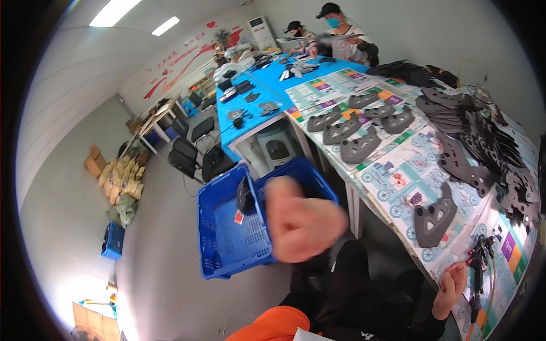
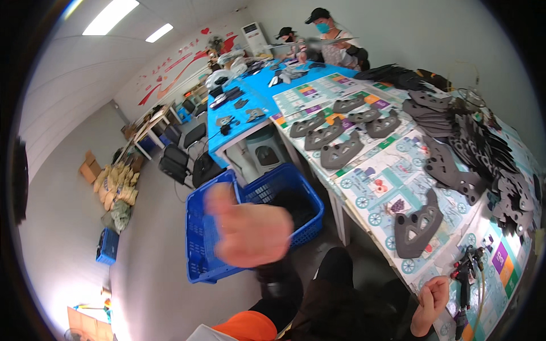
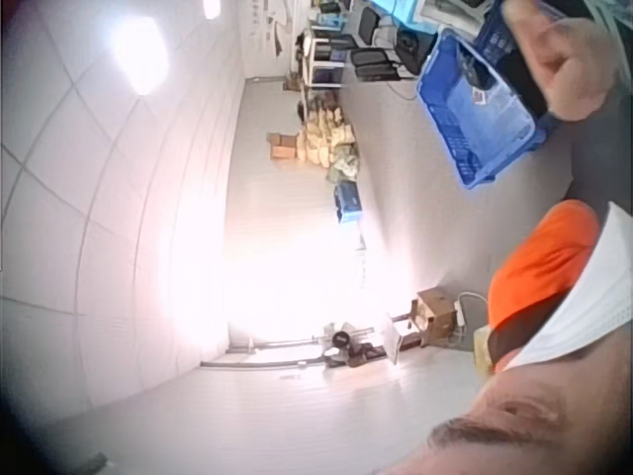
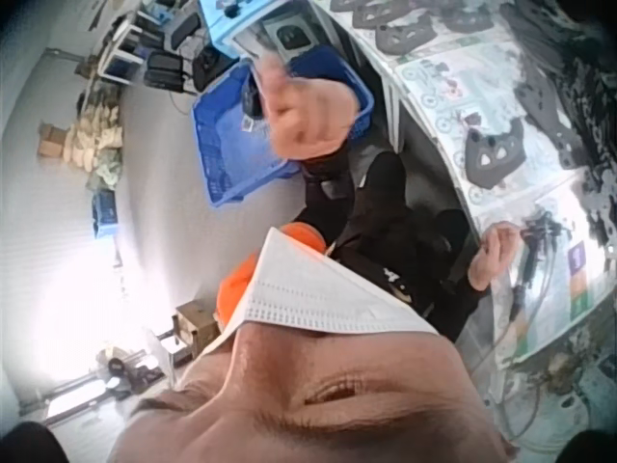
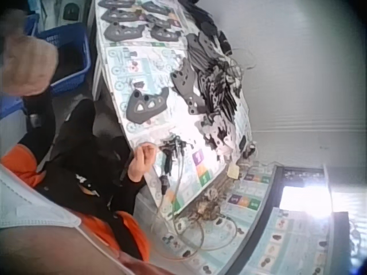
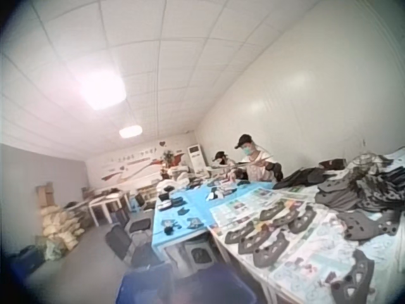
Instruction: The person uses a specialized pneumatic tool to attach plastic fasteners or grommets to pre-cut grey foam shoe components, handling several pieces individually and moving them between the table and a blue bin.
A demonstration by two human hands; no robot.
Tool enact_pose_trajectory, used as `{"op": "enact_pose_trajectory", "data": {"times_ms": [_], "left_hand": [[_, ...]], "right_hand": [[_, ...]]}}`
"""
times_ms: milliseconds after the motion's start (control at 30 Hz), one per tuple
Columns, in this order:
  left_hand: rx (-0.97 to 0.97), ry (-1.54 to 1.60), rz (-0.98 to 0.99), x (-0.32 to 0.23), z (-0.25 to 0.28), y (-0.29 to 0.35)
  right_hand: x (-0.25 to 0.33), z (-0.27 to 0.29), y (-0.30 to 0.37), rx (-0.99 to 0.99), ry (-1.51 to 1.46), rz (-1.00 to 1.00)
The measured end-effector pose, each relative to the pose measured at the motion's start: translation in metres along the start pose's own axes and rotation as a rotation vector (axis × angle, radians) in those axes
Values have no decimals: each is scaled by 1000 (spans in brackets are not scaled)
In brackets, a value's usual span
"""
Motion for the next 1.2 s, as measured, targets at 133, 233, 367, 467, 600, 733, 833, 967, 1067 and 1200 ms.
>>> {"op": "enact_pose_trajectory", "data": {"times_ms": [133,233,367,467,600,733,833,967,1067,1200], "left_hand": [[-220,-576,528,140,31,37],[-247,-730,913,233,55,78],[-268,-927,606,255,79,91],[-217,-1159,436,255,71,92],[-284,-1247,501,273,67,86],[-416,-1170,532,271,85,98],[-448,-1131,572,274,89,101],[-276,-1196,529,277,67,78],[-247,-1183,447,279,56,67],[-237,-1042,513,291,74,77]], "right_hand": [[-8,15,9,17,259,160],[-8,17,7,-20,223,152],[-10,8,-1,-29,-120,60],[-9,5,-3,8,-110,106],[0,12,-3,-33,-76,87],[13,10,12,-14,394,177],[27,-13,7,60,587,354],[7,-15,-3,150,698,283],[17,-20,-9,115,688,304],[11,-15,-11,96,640,288]]}}
Point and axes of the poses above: each hand's wrist, its own y-axis away from the middle knuckle, its own z-axis out of the back of the hand, x = y × z, the point moved 10 cm from there along -y, towards the middle knuckle, and after that the axes turned 15 degrees about z, right-handed, at the moved point
